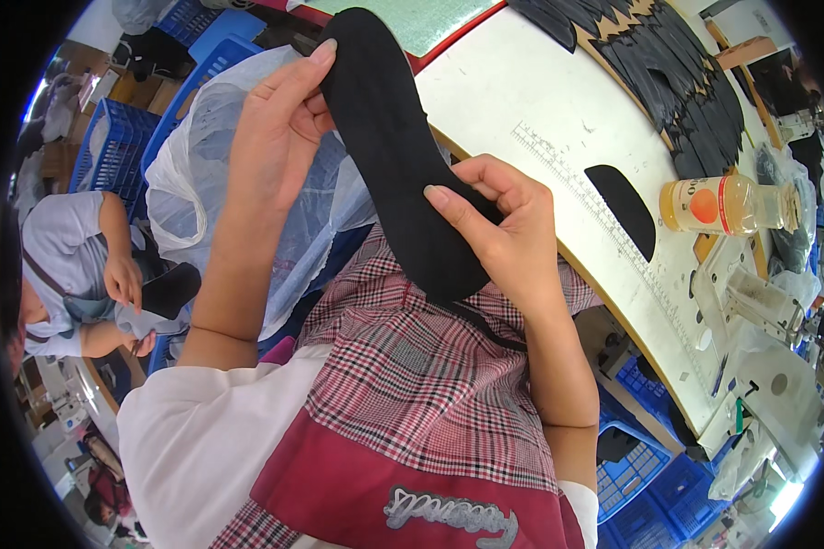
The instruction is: The person applies adhesive from a bottle to the edges of black semi-circular fabric pieces and places them on a work surface. They then handle a black shoe insole, inspecting its surface and edges, and finally manipulate a small metal object, possibly a sewing machine part or tool.
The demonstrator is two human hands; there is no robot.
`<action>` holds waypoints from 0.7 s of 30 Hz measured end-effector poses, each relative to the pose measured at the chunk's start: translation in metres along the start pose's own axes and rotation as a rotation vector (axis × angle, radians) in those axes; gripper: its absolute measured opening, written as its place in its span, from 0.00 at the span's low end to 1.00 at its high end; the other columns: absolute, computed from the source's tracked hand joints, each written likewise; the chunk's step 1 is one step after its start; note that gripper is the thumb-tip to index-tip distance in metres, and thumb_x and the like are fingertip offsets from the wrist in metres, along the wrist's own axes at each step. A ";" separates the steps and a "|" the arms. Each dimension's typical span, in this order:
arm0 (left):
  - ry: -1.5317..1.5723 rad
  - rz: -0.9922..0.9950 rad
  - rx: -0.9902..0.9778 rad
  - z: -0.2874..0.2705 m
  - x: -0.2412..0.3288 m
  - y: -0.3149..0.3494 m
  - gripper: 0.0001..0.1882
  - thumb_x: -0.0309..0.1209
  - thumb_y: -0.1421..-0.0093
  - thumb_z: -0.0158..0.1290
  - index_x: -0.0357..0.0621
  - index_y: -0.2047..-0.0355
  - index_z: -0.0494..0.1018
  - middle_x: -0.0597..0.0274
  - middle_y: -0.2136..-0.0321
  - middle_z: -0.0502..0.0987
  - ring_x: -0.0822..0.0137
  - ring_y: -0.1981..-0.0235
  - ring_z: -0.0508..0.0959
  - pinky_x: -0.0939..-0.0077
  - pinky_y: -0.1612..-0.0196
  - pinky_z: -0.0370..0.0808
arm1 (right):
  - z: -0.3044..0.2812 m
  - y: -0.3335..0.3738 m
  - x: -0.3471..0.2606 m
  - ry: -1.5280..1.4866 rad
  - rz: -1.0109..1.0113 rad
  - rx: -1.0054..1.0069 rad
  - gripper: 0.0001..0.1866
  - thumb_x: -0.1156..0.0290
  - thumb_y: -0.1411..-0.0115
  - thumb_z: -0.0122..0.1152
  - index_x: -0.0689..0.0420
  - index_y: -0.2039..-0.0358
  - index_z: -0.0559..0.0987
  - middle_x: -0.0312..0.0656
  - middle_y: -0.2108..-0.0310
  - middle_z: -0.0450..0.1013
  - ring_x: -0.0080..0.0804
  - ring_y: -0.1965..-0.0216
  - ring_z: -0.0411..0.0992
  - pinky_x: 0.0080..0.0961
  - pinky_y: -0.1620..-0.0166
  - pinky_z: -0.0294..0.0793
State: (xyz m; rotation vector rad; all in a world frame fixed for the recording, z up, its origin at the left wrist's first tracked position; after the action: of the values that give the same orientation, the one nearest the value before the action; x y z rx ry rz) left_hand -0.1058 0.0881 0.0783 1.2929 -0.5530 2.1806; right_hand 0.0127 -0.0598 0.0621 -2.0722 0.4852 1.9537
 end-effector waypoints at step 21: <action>-0.016 -0.036 0.023 0.005 -0.006 0.002 0.13 0.35 0.40 0.47 0.38 0.65 0.74 0.62 0.69 0.78 0.75 0.71 0.77 0.82 0.67 0.72 | -0.003 -0.001 0.007 -0.042 0.038 -0.022 0.07 0.73 0.47 0.60 0.63 0.70 0.75 0.36 0.81 0.73 0.15 0.80 0.70 0.09 0.75 0.67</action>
State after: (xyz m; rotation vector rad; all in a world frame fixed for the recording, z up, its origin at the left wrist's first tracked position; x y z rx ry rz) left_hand -0.1016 0.0825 0.0750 1.3227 -0.5085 2.1551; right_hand 0.0162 -0.0603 0.0555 -2.0452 0.5001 2.0288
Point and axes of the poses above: each hand's wrist, its own y-axis away from the middle knuckle, its own z-axis out of the palm, x = y × z, the point moved 7 cm from there along -y, towards the middle knuckle
